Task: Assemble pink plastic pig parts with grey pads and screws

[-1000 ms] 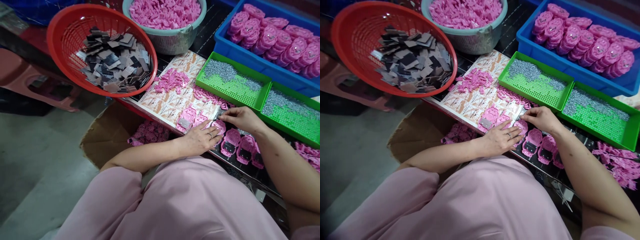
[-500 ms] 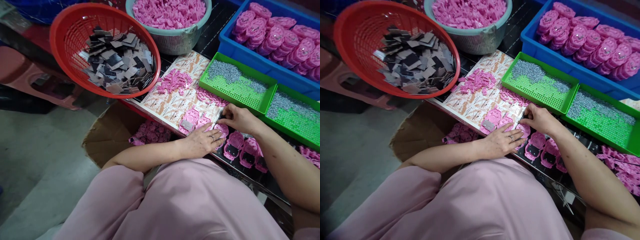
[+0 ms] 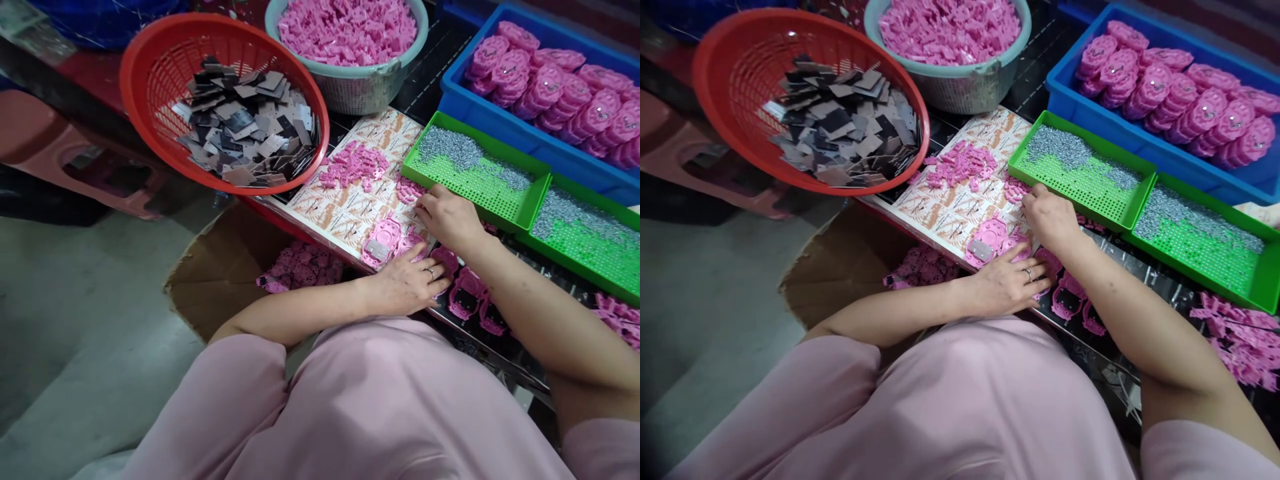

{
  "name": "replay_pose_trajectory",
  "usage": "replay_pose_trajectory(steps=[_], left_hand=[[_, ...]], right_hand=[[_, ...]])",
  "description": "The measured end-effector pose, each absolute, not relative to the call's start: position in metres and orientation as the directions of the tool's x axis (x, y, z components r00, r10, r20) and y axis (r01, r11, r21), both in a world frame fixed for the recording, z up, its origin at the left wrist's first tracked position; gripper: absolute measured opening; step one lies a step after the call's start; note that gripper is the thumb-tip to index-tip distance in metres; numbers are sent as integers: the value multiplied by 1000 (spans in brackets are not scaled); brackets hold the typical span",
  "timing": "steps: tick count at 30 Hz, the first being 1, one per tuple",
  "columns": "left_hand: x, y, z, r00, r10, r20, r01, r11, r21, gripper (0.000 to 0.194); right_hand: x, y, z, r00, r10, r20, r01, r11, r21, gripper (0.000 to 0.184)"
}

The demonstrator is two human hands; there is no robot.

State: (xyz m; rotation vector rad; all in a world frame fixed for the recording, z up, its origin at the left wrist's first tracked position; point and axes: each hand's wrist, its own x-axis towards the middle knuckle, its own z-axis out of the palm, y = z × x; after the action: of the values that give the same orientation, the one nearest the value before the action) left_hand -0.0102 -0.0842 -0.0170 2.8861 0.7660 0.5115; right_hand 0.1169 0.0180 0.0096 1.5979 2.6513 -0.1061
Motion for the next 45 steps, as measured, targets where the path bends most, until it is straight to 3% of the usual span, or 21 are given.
replay_pose_trajectory(steps=[2,5,7,10,13,21,26,34,38,41,45], left_hand=[[-7,-84,-16,801,471,370,439,-882,173,36],[6,-84,-18,801,389,455,370,-919,135,34],[18,-85,-20,817,351,457,328,-935,132,33],[33,-86,-23,856,346,385,315,-938,142,40],[38,-87,-24,881,357,311,331,-934,133,43],[32,-87,-23,886,367,284,350,-930,110,40],[32,-88,-21,887,366,283,350,-931,105,40],[33,-87,-25,881,361,306,342,-933,117,42],[34,-87,-26,878,358,316,334,-934,130,41],[34,-87,-25,880,362,308,332,-932,146,40],[33,-85,-23,885,372,281,335,-927,170,36]], right_hand=[[129,12,18,-459,888,-32,878,448,-170,31],[165,-2,32,-356,934,25,821,326,-469,30],[193,-13,35,-296,955,-29,775,222,-591,35],[229,-27,29,-231,946,-228,728,12,-685,40],[247,-36,17,-152,920,-362,694,-161,-702,46],[242,-29,-2,-274,917,-291,739,8,-673,45],[238,-27,-4,-367,909,-195,802,204,-561,33],[236,-26,7,-290,931,-220,894,182,-410,32],[223,-16,21,-332,934,-131,882,258,-393,31],[204,-7,19,-327,943,-57,920,305,-245,31],[185,-2,10,-370,925,-83,927,373,30,39]])
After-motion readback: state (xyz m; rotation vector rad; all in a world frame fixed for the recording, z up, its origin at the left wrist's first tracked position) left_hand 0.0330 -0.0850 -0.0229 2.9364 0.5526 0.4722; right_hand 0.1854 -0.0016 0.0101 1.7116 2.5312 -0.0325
